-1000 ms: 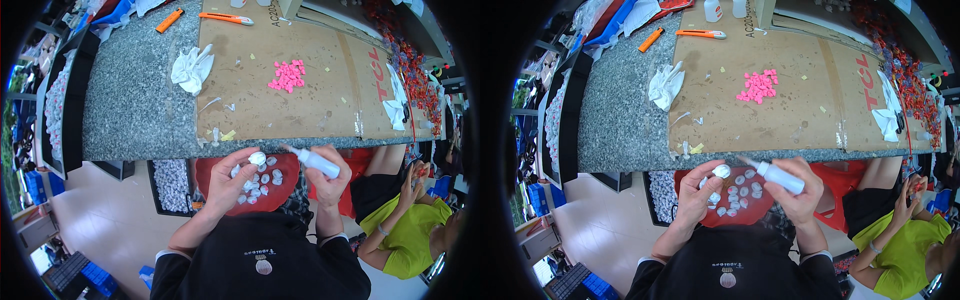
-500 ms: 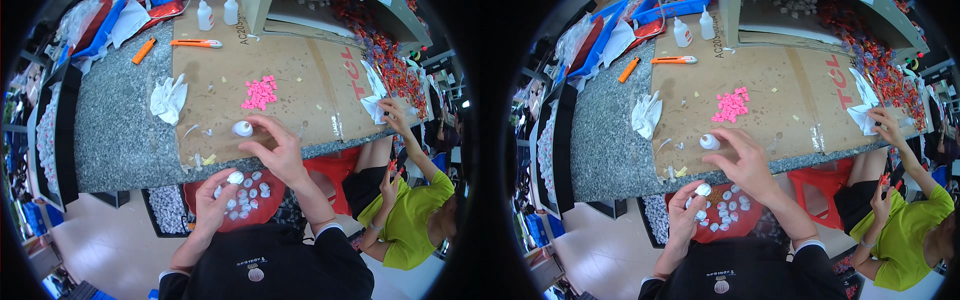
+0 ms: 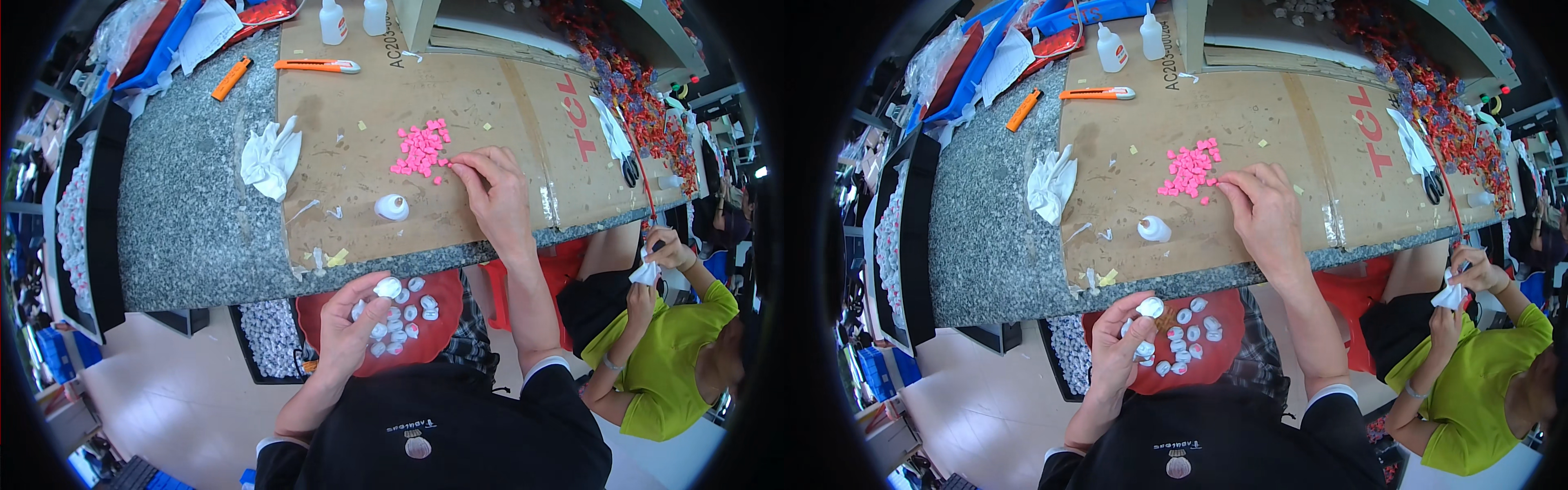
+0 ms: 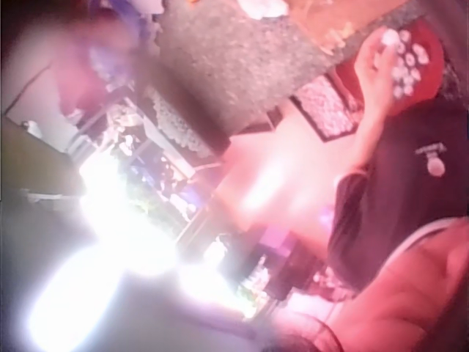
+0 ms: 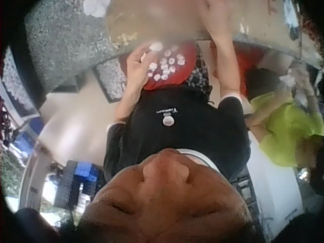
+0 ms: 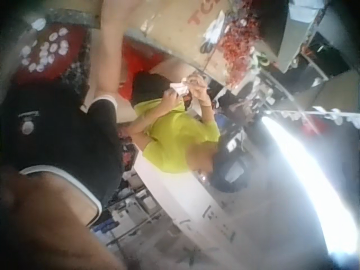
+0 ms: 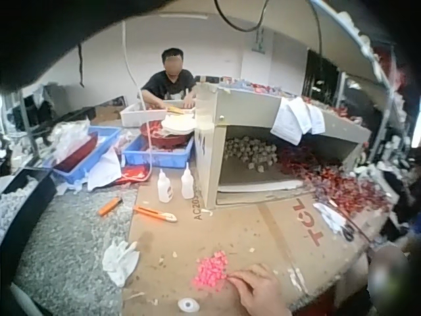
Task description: The person applies glue from a bottle onto small white pieces and attaches pink pieces to them by hand.
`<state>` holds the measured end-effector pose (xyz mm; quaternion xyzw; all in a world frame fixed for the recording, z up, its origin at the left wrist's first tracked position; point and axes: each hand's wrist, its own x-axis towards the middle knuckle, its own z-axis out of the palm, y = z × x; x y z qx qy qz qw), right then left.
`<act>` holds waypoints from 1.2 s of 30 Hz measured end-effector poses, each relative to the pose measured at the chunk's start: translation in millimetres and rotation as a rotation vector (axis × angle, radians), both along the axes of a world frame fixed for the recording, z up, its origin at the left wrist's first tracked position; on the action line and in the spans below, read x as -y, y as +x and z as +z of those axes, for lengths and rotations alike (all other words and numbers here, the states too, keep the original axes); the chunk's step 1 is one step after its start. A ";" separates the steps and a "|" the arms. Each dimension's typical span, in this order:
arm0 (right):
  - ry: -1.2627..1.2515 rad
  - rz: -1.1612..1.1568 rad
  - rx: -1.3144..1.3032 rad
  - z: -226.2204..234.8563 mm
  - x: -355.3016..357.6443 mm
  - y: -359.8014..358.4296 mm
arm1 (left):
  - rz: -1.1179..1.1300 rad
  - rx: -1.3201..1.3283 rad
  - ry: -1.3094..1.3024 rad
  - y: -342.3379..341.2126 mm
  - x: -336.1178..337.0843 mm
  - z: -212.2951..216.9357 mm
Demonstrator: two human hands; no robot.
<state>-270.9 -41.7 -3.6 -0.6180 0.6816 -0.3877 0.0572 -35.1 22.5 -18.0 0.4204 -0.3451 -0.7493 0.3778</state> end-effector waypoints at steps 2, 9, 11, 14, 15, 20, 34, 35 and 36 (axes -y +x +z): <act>-0.004 0.024 0.005 -2.7 -2.9 -1.1 | -0.010 -0.009 0.000 -0.5 0.4 -0.5; 0.062 0.118 0.139 8.6 -10.4 -1.2 | -0.023 -0.007 -0.002 -1.5 -0.9 0.3; 0.054 0.059 0.115 9.4 -11.4 0.3 | -0.026 -0.008 -0.004 -1.8 -1.0 0.6; 0.047 0.013 0.034 8.4 -13.4 6.4 | -0.024 -0.008 0.012 -1.7 -0.8 0.9; 0.049 0.028 -0.023 7.9 -14.6 8.0 | -0.026 -0.014 0.013 -1.7 -0.5 0.8; 0.039 0.087 0.117 12.7 -32.2 19.1 | -0.018 -0.014 0.025 -0.8 0.9 2.3; 0.013 0.319 0.172 26.5 -79.9 68.8 | 0.002 0.278 -0.326 -8.3 -5.1 3.7; 0.012 0.321 0.171 25.6 -81.4 70.6 | 0.005 0.277 -0.326 -8.7 -5.9 2.6; 0.002 0.328 0.140 24.3 -83.4 72.5 | 0.010 0.317 -0.382 -9.0 -6.5 1.6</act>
